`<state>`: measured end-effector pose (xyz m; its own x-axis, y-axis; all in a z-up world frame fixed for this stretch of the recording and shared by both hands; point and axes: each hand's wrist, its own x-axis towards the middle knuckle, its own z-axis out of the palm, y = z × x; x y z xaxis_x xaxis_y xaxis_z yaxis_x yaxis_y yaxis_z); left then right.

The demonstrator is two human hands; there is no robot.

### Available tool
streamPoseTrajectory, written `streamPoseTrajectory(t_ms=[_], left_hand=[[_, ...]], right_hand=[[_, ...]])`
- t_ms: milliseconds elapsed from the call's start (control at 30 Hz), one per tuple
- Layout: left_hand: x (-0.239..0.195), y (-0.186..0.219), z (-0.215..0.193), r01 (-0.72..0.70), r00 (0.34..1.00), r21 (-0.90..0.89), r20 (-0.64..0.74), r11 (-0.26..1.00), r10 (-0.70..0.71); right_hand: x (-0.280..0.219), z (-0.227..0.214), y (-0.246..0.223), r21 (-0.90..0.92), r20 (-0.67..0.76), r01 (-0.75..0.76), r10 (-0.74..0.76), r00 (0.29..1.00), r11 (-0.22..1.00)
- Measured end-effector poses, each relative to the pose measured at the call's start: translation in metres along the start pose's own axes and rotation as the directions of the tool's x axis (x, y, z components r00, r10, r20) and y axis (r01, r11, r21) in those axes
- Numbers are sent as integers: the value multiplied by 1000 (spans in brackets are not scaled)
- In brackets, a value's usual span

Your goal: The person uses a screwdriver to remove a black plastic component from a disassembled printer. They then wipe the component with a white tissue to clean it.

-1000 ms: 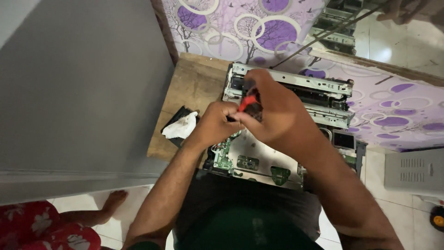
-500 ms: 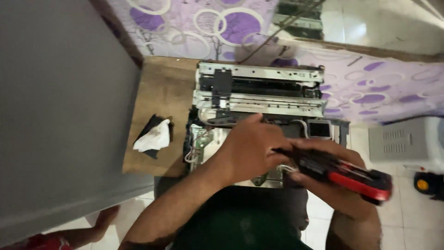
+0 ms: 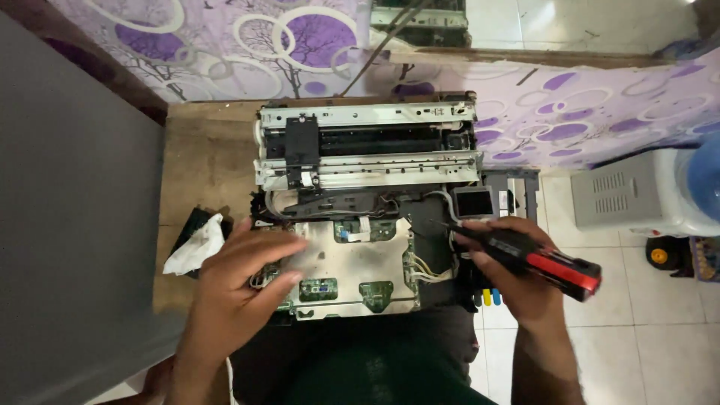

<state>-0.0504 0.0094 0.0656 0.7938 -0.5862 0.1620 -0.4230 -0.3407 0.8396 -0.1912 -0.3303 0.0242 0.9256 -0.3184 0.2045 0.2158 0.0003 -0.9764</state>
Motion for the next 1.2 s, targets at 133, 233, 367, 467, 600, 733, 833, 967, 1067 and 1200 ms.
streamPoseTrajectory(t_ms=[133, 233, 367, 467, 600, 733, 833, 967, 1067, 1200], left_hand=[[-15, -11, -1, 47, 997, -21, -54, 999, -48], [-15, -12, -1, 56, 995, -9, -87, 998, -56], [-9, -11, 1, 33, 997, -26, -66, 999, -35], [-2, -9, 3, 35, 999, -20, -22, 999, -36], [4, -5, 8, 39, 999, -66, 25, 997, -38], [6, -3, 10, 23, 1000, -46, 22, 999, -22], [5, -4, 13, 45, 999, -53, 21, 998, -44], [5, -4, 12, 33, 999, -15, 29, 999, -32], [7, -3, 13, 61, 997, -16, 41, 998, -60], [12, -3, 21, 46, 998, -32, 37, 998, -45]], right_hand=[[4, 7, 1, 13, -5, -13, 13, 1000, 1000], [6, 5, 7, 75, -25, -89, 91, 996, 993], [7, 4, 9, 41, 7, -104, 104, 995, 994], [9, 9, 6, 18, 34, -112, 111, 993, 994], [6, 13, 4, 26, 25, -92, 91, 996, 995], [7, 8, 3, 8, 30, -60, 60, 998, 998], [10, 8, 3, 56, 46, -63, 60, 997, 996], [12, 11, 1, 2, 47, -104, 103, 994, 995], [8, 7, 2, 36, 27, -78, 77, 997, 996], [3, 2, 4, 113, -16, -48, 50, 999, 992]])
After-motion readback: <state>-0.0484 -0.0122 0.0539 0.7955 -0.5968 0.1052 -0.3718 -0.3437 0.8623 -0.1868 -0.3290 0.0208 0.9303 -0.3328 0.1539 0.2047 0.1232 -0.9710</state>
